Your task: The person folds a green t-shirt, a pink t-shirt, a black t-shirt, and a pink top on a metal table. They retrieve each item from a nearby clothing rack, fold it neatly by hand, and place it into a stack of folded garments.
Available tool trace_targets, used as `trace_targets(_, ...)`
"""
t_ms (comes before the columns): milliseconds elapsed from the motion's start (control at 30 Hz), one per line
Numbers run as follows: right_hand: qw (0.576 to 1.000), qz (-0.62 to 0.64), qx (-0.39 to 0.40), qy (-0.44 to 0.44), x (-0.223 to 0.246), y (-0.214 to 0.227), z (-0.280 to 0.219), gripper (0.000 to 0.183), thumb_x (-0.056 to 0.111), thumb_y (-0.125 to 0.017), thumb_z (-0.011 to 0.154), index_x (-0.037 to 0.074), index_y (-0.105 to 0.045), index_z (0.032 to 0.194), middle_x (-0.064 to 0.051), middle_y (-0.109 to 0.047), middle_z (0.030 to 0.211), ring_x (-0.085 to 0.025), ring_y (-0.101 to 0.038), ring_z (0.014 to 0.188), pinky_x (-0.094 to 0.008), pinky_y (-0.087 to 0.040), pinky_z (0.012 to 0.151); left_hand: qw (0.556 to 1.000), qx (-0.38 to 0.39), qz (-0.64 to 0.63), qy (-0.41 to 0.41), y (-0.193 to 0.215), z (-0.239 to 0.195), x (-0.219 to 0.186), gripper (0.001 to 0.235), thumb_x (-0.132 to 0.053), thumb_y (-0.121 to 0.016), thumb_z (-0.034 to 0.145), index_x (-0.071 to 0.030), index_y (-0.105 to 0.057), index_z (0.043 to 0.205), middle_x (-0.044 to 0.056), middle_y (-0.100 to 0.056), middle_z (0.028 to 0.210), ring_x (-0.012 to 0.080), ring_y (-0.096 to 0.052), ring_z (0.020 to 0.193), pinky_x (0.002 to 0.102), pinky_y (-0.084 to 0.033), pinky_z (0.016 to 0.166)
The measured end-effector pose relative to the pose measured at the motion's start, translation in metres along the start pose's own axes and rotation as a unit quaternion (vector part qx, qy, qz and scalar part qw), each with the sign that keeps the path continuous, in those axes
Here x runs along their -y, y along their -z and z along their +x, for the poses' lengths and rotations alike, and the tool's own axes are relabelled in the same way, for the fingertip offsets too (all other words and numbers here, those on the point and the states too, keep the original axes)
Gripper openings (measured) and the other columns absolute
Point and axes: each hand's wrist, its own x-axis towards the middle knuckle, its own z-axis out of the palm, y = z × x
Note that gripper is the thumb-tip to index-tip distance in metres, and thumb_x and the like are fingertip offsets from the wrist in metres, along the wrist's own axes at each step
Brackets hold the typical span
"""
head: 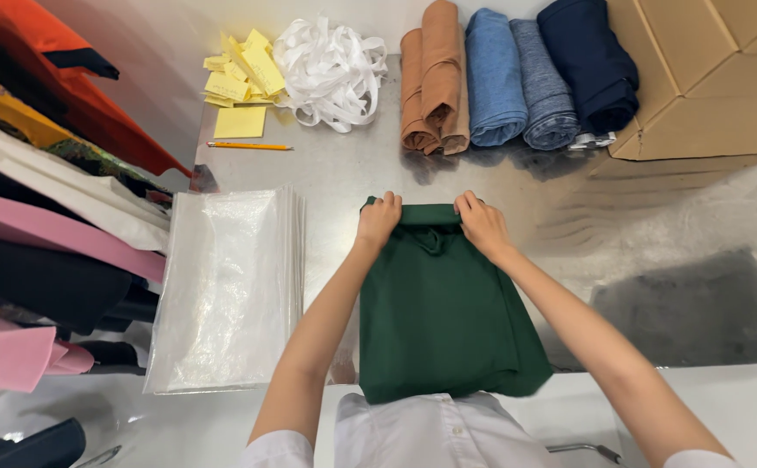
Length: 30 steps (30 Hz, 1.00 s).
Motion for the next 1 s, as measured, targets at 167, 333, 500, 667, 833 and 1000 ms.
trace_targets(167, 1.000, -0.002, -0.024, 0.011, 0.014, 0.003, -0.020, 0.037, 0.010, -0.074, 0.081, 0.016, -0.053, 0.110, 0.000, -0.046, 0.101, -0.023, -0.066, 0.073, -0.033, -0.055, 0.059, 0.997, 0.055, -0.036, 0.029, 0.027, -0.036, -0.012, 0.019, -0.009, -0.064, 0.092, -0.009, -0.053, 0.107, 0.005, -0.055, 0.108, 0.0220, -0.069, 0.090, 0.034, -0.057, 0.065)
trace_targets(333, 0.995, 0.100, -0.009, -0.017, 0.015, 0.036, -0.033, 0.035, 0.029, -0.066, 0.087, 0.021, -0.064, 0.120, -0.002, -0.062, 0.106, -0.031, -0.071, 0.086, -0.044, -0.058, 0.071, 0.993, 0.069, -0.085, 0.044, 0.057, -0.054, -0.029, 0.013, -0.009, -0.063, 0.091, -0.006, -0.065, 0.103, 0.011, -0.053, 0.117, 0.0282, -0.059, 0.099, 0.039, -0.049, 0.072)
trace_targets(500, 0.955, 0.239, 0.150, -0.090, 0.004, 0.058, -0.003, 0.054, 0.019, -0.067, 0.092, 0.015, -0.051, 0.143, -0.008, -0.071, 0.093, -0.036, -0.071, 0.087, -0.049, -0.055, 0.073, 0.998, 0.067, -0.006, -0.011, 0.080, -0.029, -0.023, 0.008, -0.006, -0.072, 0.085, -0.013, -0.074, 0.084, 0.007, -0.049, 0.126, 0.0249, -0.047, 0.109, 0.039, -0.036, 0.086)
trace_targets(667, 0.964, 0.108, 0.237, -0.061, -0.008, 0.040, 0.032, 0.047, 0.024, -0.080, 0.082, 0.023, -0.064, 0.126, -0.002, -0.062, 0.117, -0.031, -0.060, 0.114, -0.046, -0.049, 0.091, 0.983, 0.148, -0.108, 0.004, 0.014, 0.005, -0.007, 0.052, -0.012, -0.090, 0.072, -0.005, -0.058, 0.113, 0.014, -0.050, 0.120, 0.0325, -0.069, 0.087, 0.045, -0.051, 0.080)
trace_targets(833, 0.954, 0.070, 0.292, 0.000, -0.002, 0.043, 0.044, 0.057, 0.028, -0.086, 0.075, 0.022, -0.062, 0.126, -0.001, -0.069, 0.126, -0.028, -0.054, 0.124, -0.042, -0.040, 0.096, 0.941, 0.283, -0.185, 0.002, -0.030, 0.023, 0.002, 0.084, -0.010, -0.099, 0.053, -0.001, -0.052, 0.122, 0.022, -0.049, 0.130, 0.0462, -0.071, 0.090, 0.054, -0.062, 0.074)
trace_targets(1000, 0.991, -0.003, 0.130, 0.022, -0.013, 0.010, 0.044, 0.051, 0.018, -0.084, 0.073, 0.019, -0.057, 0.117, 0.000, -0.063, 0.106, -0.023, -0.056, 0.106, -0.037, -0.046, 0.087, 0.985, 0.132, -0.104, 0.025, 0.073, 0.024, 0.006, 0.050, 0.010, -0.077, 0.079, -0.002, -0.048, 0.118, 0.018, -0.046, 0.131, 0.0318, -0.074, 0.084, 0.040, -0.062, 0.074)
